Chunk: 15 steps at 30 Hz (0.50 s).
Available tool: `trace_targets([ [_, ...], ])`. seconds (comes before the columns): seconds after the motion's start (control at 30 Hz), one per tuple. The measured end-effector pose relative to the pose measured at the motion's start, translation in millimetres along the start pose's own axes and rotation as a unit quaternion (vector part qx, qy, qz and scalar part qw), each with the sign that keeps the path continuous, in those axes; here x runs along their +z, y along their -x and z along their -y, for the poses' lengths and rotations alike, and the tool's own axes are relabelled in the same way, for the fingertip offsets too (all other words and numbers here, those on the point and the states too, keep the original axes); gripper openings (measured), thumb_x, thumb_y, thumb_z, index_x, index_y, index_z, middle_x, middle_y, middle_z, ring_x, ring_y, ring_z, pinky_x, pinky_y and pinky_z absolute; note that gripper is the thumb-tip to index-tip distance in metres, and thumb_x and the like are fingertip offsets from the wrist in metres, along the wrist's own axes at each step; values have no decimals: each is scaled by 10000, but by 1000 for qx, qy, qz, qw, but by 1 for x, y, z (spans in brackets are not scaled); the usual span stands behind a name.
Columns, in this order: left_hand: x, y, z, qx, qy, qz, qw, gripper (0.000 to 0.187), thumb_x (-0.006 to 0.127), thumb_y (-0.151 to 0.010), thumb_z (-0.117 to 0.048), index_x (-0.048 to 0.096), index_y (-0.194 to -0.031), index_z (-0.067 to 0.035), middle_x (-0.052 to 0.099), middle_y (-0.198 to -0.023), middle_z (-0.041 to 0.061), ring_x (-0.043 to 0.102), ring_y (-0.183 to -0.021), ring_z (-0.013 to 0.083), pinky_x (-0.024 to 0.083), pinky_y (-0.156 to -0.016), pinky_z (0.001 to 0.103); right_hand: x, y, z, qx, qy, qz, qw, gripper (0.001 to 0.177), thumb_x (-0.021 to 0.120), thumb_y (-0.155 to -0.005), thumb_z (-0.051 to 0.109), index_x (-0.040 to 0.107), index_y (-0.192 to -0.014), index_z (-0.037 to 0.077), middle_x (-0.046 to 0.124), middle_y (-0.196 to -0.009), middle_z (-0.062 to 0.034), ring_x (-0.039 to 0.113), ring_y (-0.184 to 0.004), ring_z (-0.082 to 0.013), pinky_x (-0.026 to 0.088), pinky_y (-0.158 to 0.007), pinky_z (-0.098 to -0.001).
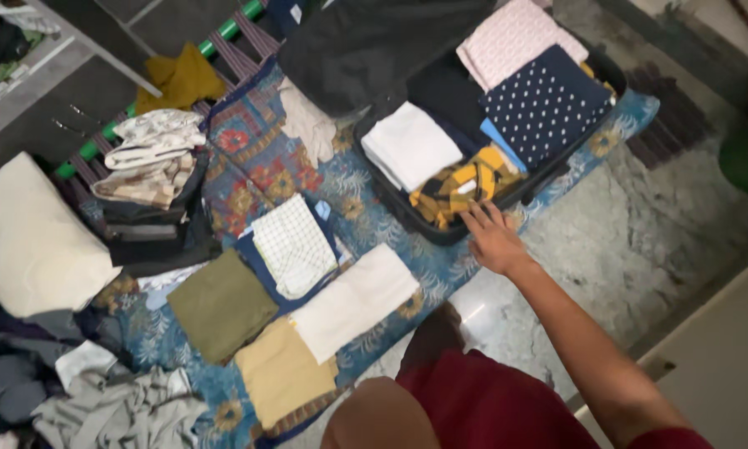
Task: The person packs various items of clothing into a suitcase by hand, folding and arranging shirts, t-shirts, and a flannel shirt into the open main compartment.
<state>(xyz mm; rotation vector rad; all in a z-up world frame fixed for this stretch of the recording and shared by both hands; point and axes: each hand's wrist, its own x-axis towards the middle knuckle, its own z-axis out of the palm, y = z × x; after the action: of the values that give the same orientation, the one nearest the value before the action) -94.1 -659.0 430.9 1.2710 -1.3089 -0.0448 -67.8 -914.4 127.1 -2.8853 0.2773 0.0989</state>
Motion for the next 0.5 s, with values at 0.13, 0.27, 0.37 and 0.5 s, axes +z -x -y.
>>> trace_targets([
  [0.13, -12, -29, 30, -5, -4, -6, 1000, 522, 664, -955, -297, 570, -1397, -36, 592, -1456, 178, 575, -1372, 374, 442, -1175, 459, -5, -42, -33, 17, -16, 7, 1000, 762, 719, -829, 256, 396, -1506, 122, 360, -1600, -127, 282, -1483, -397, 329, -1103, -577],
  [0.27, -31, -55, 67, -7, -26, -25, 999, 551, 679, -935, -308, 566, -1402, -37, 590, -1460, 182, 576, -1373, 378, 445, -1174, 463, -10, -92, -55, 4, 12, -1, 1000, 776, 717, -806, 265, 408, -1508, 150, 376, -1591, -116, 302, -1478, -361, 302, -1156, -572],
  [0.37, -42, -63, 87, -30, -37, -32, 998, 573, 690, -920, -316, 563, -1405, -38, 589, -1462, 184, 576, -1373, 380, 447, -1172, 465, -2, -117, -66, 13, -22, 6, 1000, 768, 703, -848, 284, 385, -1528, 118, 368, -1607, -129, 310, -1458, -381, 308, -1129, -586],
  [0.5, -52, -69, 121, -47, -51, -41, 997, 603, 705, -899, -327, 559, -1409, -40, 587, -1466, 188, 576, -1374, 384, 450, -1171, 469, 10, -138, -75, -6, -11, 23, 1000, 768, 687, -859, 273, 374, -1547, 137, 362, -1624, -122, 304, -1487, -373, 323, -1143, -563],
])
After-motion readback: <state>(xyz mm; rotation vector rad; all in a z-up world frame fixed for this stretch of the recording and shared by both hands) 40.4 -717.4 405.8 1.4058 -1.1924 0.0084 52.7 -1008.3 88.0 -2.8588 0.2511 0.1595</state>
